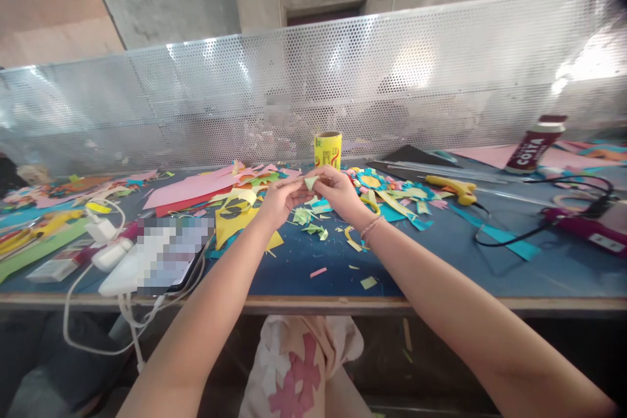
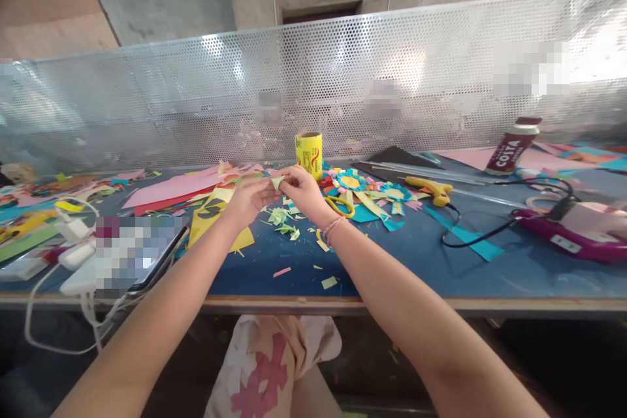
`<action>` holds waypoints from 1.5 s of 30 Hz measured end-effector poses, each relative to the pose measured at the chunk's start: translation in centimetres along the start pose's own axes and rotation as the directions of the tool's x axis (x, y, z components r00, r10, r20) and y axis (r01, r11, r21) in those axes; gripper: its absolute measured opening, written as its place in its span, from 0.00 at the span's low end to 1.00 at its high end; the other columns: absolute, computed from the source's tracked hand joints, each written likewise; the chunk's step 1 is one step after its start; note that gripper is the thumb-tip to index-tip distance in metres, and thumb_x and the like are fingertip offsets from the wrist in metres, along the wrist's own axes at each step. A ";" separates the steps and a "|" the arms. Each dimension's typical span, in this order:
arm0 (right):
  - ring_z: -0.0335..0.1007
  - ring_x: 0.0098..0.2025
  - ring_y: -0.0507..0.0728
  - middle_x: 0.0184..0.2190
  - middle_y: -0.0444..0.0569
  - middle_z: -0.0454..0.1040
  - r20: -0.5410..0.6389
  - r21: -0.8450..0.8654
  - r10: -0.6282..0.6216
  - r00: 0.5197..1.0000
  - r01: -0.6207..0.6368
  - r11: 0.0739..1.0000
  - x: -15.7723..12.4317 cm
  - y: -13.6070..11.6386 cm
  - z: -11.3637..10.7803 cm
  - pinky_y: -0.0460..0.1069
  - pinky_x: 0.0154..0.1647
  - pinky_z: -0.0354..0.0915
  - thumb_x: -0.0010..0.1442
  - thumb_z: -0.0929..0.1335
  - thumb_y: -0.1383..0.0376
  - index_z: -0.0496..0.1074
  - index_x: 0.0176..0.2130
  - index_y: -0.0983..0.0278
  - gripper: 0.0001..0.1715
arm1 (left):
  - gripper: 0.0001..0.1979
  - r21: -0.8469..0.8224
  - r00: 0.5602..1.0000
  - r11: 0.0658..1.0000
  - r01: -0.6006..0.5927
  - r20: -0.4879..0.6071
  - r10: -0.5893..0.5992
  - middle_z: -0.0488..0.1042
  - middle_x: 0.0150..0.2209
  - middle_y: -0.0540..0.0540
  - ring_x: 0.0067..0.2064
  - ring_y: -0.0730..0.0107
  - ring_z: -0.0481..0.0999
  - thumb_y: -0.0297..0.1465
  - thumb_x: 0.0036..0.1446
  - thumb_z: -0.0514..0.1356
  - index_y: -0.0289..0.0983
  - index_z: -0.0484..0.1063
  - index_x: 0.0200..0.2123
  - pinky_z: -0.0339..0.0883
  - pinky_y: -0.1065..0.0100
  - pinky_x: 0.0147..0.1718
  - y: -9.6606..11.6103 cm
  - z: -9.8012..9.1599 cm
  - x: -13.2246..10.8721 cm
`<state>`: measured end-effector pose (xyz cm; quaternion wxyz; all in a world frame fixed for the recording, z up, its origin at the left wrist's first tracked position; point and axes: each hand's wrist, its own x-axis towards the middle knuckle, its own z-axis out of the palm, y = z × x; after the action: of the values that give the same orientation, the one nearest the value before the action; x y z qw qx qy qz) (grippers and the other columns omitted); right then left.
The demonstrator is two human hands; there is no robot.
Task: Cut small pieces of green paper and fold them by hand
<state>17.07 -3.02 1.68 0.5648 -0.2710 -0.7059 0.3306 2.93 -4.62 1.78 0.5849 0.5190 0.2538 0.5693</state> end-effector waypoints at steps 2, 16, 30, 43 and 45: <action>0.57 0.21 0.46 0.22 0.40 0.64 -0.013 0.069 0.043 0.999 -0.042 0.997 0.0 -0.1 0.0 0.45 0.22 0.58 0.48 0.66 0.66 0.69 0.31 0.64 0.06 | 0.06 -0.006 1.000 1.000 0.018 0.007 -0.018 0.76 0.28 0.45 0.31 0.70 0.76 0.27 0.44 0.62 0.32 0.75 0.30 0.69 0.66 0.37 0.0 0.1 0.0; 0.64 0.25 0.47 0.24 0.40 0.69 0.149 0.483 0.281 0.948 -0.317 0.816 -0.1 0.6 -0.1 0.43 0.25 0.63 0.43 0.72 0.63 0.68 0.31 0.62 0.13 | 0.03 -0.165 0.989 0.979 0.122 -0.058 -0.134 0.75 0.24 0.48 0.26 0.76 0.75 0.25 0.44 0.64 0.33 0.74 0.26 0.70 0.73 0.30 -0.5 0.0 0.3; 0.65 0.25 0.47 0.24 0.42 0.70 0.296 0.496 0.274 0.915 -0.393 0.774 -0.3 0.1 -0.2 0.44 0.25 0.64 0.43 0.73 0.62 0.71 0.30 0.63 0.12 | 0.10 -0.085 0.992 0.991 0.107 0.081 -0.100 0.69 0.18 0.53 0.22 0.81 0.69 0.30 0.38 0.68 0.34 0.69 0.23 0.66 0.75 0.26 -0.8 -0.6 0.3; 0.59 0.20 0.47 0.19 0.40 0.65 0.013 0.103 0.056 0.998 -0.057 0.993 0.1 1.0 0.1 0.45 0.23 0.59 0.48 0.68 0.61 0.69 0.32 0.64 0.10 | 0.09 0.064 0.989 0.995 -0.081 -0.116 0.088 0.75 0.25 0.49 0.27 0.75 0.73 0.31 0.36 0.68 0.35 0.76 0.25 0.68 0.67 0.35 -0.5 0.3 0.1; 0.59 0.21 0.47 0.21 0.40 0.66 0.002 0.069 0.025 1.000 -0.025 0.997 0.0 0.8 0.0 0.45 0.23 0.59 0.48 0.67 0.64 0.68 0.31 0.64 0.07 | 0.09 0.051 0.991 0.996 -0.068 -0.109 0.074 0.75 0.24 0.49 0.26 0.75 0.73 0.31 0.36 0.68 0.35 0.76 0.25 0.68 0.67 0.34 -0.5 0.3 0.1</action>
<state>17.06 -2.50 1.03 0.5692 -0.2601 -0.6909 0.3620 3.47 -4.55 1.44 0.5369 0.5092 0.2805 0.6114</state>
